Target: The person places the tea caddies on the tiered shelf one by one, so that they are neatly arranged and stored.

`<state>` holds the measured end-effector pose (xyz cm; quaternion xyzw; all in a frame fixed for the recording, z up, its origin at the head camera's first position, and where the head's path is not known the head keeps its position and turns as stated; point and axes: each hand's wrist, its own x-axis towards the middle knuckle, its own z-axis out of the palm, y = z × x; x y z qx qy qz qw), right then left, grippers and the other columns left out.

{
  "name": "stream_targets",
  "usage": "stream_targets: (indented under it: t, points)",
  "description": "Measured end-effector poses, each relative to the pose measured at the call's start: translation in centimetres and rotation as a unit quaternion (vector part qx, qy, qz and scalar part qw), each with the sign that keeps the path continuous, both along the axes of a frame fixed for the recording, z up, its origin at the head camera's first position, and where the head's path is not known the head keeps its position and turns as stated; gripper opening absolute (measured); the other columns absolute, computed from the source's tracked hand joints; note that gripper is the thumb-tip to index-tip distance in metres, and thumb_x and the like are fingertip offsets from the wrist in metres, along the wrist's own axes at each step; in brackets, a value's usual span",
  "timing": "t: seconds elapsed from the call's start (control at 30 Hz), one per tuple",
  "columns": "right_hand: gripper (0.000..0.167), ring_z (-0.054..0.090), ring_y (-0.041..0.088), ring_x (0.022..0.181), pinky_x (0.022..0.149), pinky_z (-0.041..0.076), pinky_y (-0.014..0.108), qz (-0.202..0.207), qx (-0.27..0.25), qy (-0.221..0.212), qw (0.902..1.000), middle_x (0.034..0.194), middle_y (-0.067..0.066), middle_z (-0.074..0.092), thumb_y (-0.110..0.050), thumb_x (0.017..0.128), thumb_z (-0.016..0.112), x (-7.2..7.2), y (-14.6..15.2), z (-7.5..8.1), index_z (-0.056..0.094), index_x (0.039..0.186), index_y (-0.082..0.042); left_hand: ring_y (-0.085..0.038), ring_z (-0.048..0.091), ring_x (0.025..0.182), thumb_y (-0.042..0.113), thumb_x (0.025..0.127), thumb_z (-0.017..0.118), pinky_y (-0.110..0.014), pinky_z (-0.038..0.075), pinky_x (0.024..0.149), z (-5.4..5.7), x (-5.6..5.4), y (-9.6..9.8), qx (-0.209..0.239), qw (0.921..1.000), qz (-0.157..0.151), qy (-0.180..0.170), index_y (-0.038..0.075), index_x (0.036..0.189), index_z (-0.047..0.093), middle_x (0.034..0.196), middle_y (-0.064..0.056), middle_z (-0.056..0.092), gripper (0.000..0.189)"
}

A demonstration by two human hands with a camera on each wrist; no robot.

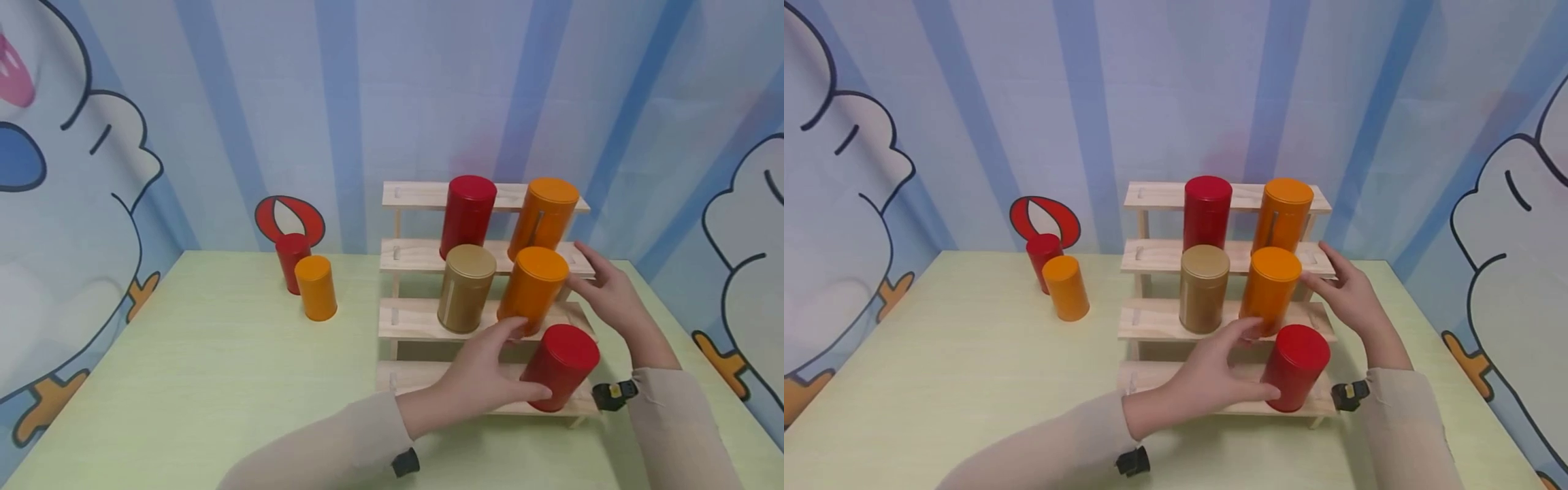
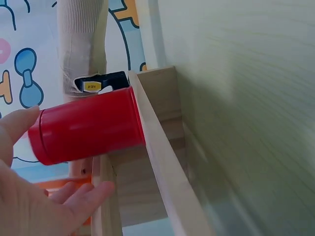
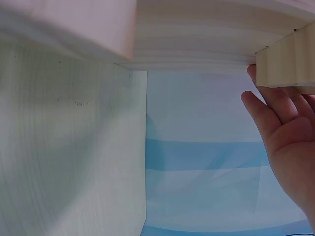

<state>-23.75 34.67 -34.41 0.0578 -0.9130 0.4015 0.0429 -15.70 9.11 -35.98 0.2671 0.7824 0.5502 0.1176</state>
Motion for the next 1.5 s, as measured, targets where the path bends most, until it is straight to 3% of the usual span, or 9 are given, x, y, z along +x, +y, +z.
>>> stream_targets:
  t: [0.13,0.27,0.4,0.53,0.77,0.93,1.2,1.37,1.5]
  points:
    - [0.076,0.044,0.053,0.123,0.097,0.035,0.069,0.0,-0.002,-0.006,1.0,0.158,0.025,0.012,-0.046,0.098,0.048,0.0,0.1,0.0,0.006,0.156,-0.02,-0.011,0.052,0.117,0.029,0.076,0.082,-0.022,0.052,0.081,0.3,0.3,-1.9,0.011,0.9998,0.01,-0.014,0.027,0.14,0.045,0.131,0.011,0.054,0.075]
    - [0.076,0.044,0.053,0.124,0.096,0.036,0.069,-0.001,-0.002,-0.01,1.0,0.158,0.025,0.012,-0.047,0.098,0.047,-0.1,0.1,0.0,0.005,0.156,-0.021,-0.009,0.051,0.117,0.027,0.076,0.083,-0.026,0.049,0.094,0.8,0.5,-4.1,0.012,0.9998,0.014,0.002,0.023,0.142,0.045,0.129,0.009,0.055,0.076]
    - [0.076,0.044,0.053,0.124,0.096,0.036,0.068,-0.001,-0.002,-0.01,1.0,0.158,0.025,0.012,-0.046,0.099,0.047,-0.1,0.0,0.0,0.005,0.156,-0.021,-0.01,0.051,0.12,0.026,0.076,0.082,-0.03,0.044,0.101,1.3,0.6,-6.4,0.015,0.9994,0.016,0.026,0.02,0.143,0.044,0.132,0.005,0.055,0.077]
    - [0.075,0.044,0.053,0.123,0.096,0.036,0.068,-0.001,-0.001,-0.006,1.0,0.157,0.026,0.013,-0.046,0.099,0.047,-0.1,0.0,0.0,0.006,0.156,-0.02,-0.015,0.053,0.12,0.024,0.077,0.082,-0.035,0.047,0.097,2.1,0.5,-8.7,0.028,0.9977,0.027,0.055,0.02,0.142,0.045,0.133,0.001,0.057,0.075]
    - [0.075,0.044,0.053,0.123,0.097,0.036,0.068,0.002,-0.004,-0.006,1.0,0.158,0.025,0.012,-0.045,0.099,0.047,0.0,0.0,0.1,0.005,0.156,-0.02,-0.018,0.053,0.122,0.014,0.076,0.082,-0.042,0.049,0.098,3.1,-0.4,-12.5,0.043,0.9895,0.045,0.131,0.013,0.14,0.046,0.133,-0.003,0.057,0.074]
    - [0.075,0.044,0.053,0.123,0.096,0.036,0.068,0.002,-0.002,-0.006,1.0,0.157,0.026,0.012,-0.045,0.099,0.047,0.0,0.0,0.0,0.005,0.156,-0.02,-0.022,0.053,0.124,0.012,0.076,0.082,-0.043,0.049,0.097,3.8,-1.0,-14.7,0.033,0.9847,0.064,0.159,0.011,0.14,0.046,0.132,-0.004,0.058,0.074]
    - [0.075,0.043,0.053,0.125,0.096,0.036,0.069,-0.003,-0.002,-0.013,0.9999,0.158,0.025,0.012,-0.046,0.099,0.047,-0.2,0.0,0.1,0.005,0.156,-0.022,-0.025,0.053,0.122,0.014,0.078,0.08,-0.046,0.047,0.099,3.7,-2.8,-17.7,-0.011,0.975,0.14,0.172,0.01,0.141,0.045,0.132,-0.008,0.057,0.072]
    - [0.075,0.042,0.053,0.125,0.096,0.036,0.068,-0.005,-0.001,-0.013,0.9999,0.158,0.025,0.013,-0.046,0.099,0.047,-0.2,0.0,0.0,0.005,0.156,-0.021,-0.029,0.049,0.124,0.017,0.08,0.079,-0.049,0.046,0.099,2.8,-4.8,-19.8,-0.035,0.9662,0.206,0.151,0.011,0.143,0.041,0.135,-0.009,0.054,0.073]
    - [0.075,0.043,0.052,0.125,0.096,0.036,0.068,-0.006,0.0,-0.011,0.9999,0.158,0.025,0.013,-0.046,0.099,0.047,-0.2,0.0,-0.1,0.005,0.156,-0.022,-0.031,0.045,0.128,0.017,0.083,0.077,-0.051,0.042,0.103,2.1,-6.2,-21.1,-0.031,0.9623,0.235,0.133,0.011,0.145,0.038,0.139,-0.01,0.05,0.074]
